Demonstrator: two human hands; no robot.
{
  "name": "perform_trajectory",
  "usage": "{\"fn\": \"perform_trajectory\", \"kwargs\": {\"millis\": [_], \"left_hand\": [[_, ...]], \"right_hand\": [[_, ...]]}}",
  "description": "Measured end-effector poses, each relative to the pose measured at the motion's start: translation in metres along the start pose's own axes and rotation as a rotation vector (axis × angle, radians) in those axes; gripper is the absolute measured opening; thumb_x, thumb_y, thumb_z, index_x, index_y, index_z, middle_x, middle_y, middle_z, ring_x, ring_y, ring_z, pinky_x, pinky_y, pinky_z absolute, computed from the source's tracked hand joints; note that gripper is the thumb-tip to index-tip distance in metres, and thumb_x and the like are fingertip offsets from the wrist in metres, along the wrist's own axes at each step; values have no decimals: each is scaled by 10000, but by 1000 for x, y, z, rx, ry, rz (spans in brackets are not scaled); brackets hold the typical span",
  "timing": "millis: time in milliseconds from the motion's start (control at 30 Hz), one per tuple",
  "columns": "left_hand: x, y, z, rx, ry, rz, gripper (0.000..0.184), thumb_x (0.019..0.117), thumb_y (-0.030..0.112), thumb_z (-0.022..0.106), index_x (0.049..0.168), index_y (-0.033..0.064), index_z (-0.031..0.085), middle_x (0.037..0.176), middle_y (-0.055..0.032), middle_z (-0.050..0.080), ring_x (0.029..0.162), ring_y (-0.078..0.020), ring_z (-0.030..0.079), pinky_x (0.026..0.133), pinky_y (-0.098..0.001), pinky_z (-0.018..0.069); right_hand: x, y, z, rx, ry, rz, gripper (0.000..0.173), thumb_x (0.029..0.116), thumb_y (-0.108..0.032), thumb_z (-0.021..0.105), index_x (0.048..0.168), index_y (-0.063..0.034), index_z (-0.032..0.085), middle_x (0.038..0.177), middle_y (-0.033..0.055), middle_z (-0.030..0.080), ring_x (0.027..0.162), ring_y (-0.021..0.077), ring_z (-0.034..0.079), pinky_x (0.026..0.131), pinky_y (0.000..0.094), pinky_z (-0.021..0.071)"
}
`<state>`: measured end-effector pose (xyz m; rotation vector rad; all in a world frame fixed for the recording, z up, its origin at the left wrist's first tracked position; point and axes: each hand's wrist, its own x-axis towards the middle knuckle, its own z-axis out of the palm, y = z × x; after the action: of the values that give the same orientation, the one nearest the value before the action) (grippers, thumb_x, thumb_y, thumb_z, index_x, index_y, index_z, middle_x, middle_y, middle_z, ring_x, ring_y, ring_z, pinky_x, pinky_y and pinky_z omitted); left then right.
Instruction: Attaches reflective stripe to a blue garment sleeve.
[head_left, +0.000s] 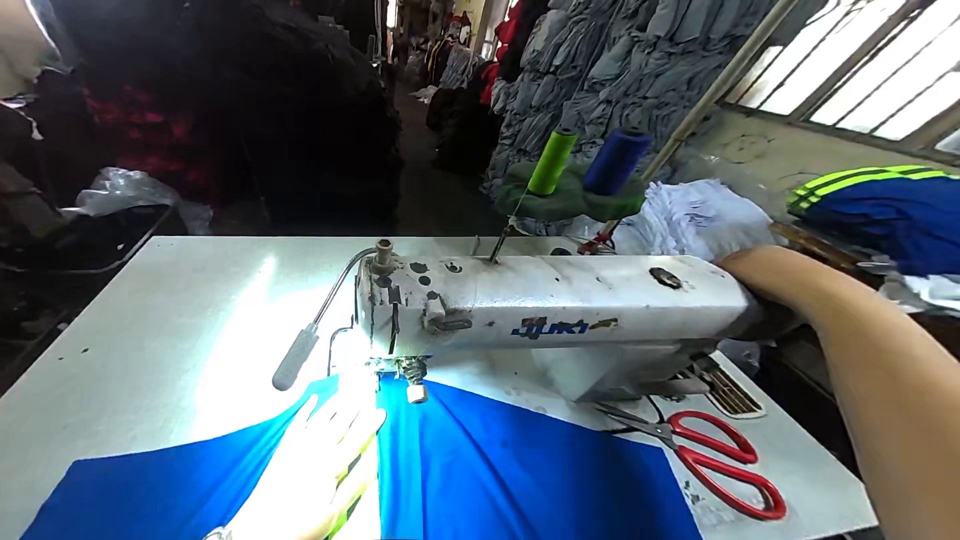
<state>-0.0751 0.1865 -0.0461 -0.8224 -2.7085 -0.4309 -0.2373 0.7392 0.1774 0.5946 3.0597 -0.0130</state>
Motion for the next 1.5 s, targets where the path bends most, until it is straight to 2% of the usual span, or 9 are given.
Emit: {"fn": "perform_trajectory", "kwargs": {"millis": [200, 600, 800, 933, 1000, 1067, 1133, 1267, 1500], "left_hand": [[-3, 2, -2, 18, -35, -4, 493, 1072, 477, 310, 1489, 336, 532, 1562, 4, 503, 1467, -246, 441, 1133, -649, 342], [-2, 3, -3, -13, -44, -27, 486, 1072, 473, 314, 1489, 349, 528, 1573, 16, 488, 1476, -232, 427, 1147, -649, 324], [-2, 2, -3, -18, -59, -26, 508, 1071, 481, 291, 1494, 335, 531, 1583, 11, 476, 1483, -242, 418, 1154, -658, 311], [-3, 12, -13, -18, -139, -28, 556, 1058, 443, 372, 1557, 211, 455, 1652, -54, 362, 1529, -285, 330, 1161, -704, 252], [-4, 27, -21, -28, -90, -32, 514, 991, 324, 563, 1456, 105, 573, 1553, -96, 504, 1437, -297, 478, 1140, -669, 328], [-13, 42, -24, -66, -22, -49, 376, 967, 205, 617, 1309, 68, 691, 1372, -103, 661, 1274, -282, 632, 1095, -607, 425], [-24, 51, -24, -113, -52, -87, 371, 1003, 192, 582, 1333, 50, 675, 1381, -110, 658, 1279, -289, 632, 1090, -590, 442], [-35, 54, -17, -161, -44, -114, 431, 1028, 236, 533, 1406, 46, 616, 1461, -112, 598, 1356, -301, 569, 1121, -580, 420], [-30, 47, -19, -173, -148, -134, 494, 1066, 309, 436, 1482, 62, 539, 1532, -94, 531, 1420, -285, 502, 1172, -598, 335]], "right_hand": [[5, 4, 8, -25, 41, 28, 450, 1093, -231, 483, 994, 158, 686, 1113, 398, 652, 1142, 572, 598, 946, 747, 405], [-71, -3, 40, 448, 487, 63, 572, 1129, -336, 306, 1281, 145, 575, 1256, 444, 565, 1251, 608, 511, 1011, 772, 337], [-96, 2, 82, 678, 632, 77, 536, 1128, -263, 258, 1355, 170, 477, 1363, 420, 502, 1325, 523, 484, 1103, 652, 335], [-129, 5, 109, 728, 663, 75, 492, 1063, -164, 442, 1472, 110, 422, 1467, 389, 440, 1380, 500, 444, 1141, 590, 358], [-172, -26, 121, 766, 790, -96, 533, 1014, -116, 486, 1464, 154, 390, 1478, 395, 420, 1358, 452, 480, 1113, 497, 425], [-224, -78, 140, 799, 834, -356, 389, 985, -61, 505, 1276, 197, 520, 1296, 322, 593, 1222, 254, 607, 1028, 333, 506], [-275, -134, 161, 820, 659, -619, 204, 1005, -91, 536, 1089, 26, 680, 1120, 137, 708, 1130, 133, 650, 988, 286, 521], [-336, -214, 191, 730, 88, -928, 266, 999, -147, 608, 1221, -89, 742, 1313, 141, 690, 1288, 346, 614, 1085, 548, 476], [-337, -223, 211, 588, 67, -956, 271, 1010, -179, 594, 1217, -104, 752, 1336, 108, 687, 1307, 326, 606, 1116, 503, 457]]}}
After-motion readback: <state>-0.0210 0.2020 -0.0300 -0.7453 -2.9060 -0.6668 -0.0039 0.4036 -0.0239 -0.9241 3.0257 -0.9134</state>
